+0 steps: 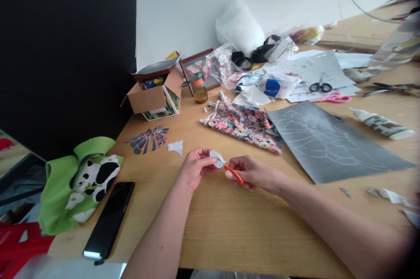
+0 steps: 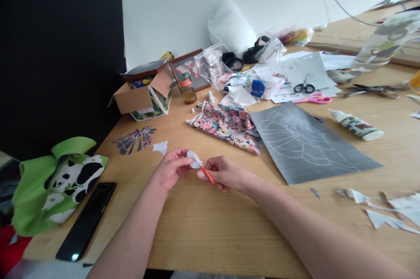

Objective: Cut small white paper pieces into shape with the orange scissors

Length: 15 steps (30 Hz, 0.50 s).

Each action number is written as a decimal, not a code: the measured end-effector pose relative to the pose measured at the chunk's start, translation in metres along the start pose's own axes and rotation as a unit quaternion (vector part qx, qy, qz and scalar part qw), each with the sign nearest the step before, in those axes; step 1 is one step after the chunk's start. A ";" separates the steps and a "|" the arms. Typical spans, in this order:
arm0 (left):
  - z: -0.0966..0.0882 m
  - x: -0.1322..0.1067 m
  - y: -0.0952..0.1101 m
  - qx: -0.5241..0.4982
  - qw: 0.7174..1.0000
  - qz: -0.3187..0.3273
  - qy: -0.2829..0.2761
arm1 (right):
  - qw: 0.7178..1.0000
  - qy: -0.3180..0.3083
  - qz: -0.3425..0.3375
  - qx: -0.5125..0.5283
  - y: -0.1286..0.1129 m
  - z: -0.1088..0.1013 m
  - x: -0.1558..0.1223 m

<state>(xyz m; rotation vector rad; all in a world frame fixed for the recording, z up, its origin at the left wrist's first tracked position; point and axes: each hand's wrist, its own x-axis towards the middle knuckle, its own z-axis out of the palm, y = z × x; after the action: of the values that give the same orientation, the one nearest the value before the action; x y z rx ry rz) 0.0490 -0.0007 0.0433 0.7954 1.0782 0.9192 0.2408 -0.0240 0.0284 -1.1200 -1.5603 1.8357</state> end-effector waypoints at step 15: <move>0.000 0.000 0.001 -0.002 1.000 -0.001 0.004 | 1.000 0.005 -0.001 -0.007 0.005 0.000 0.003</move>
<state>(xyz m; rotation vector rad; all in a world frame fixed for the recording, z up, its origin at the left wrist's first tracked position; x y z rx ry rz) 0.0492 -0.0001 0.0445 0.7872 1.0831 0.9231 0.2399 -0.0229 0.0224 -1.1328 -1.5707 1.8166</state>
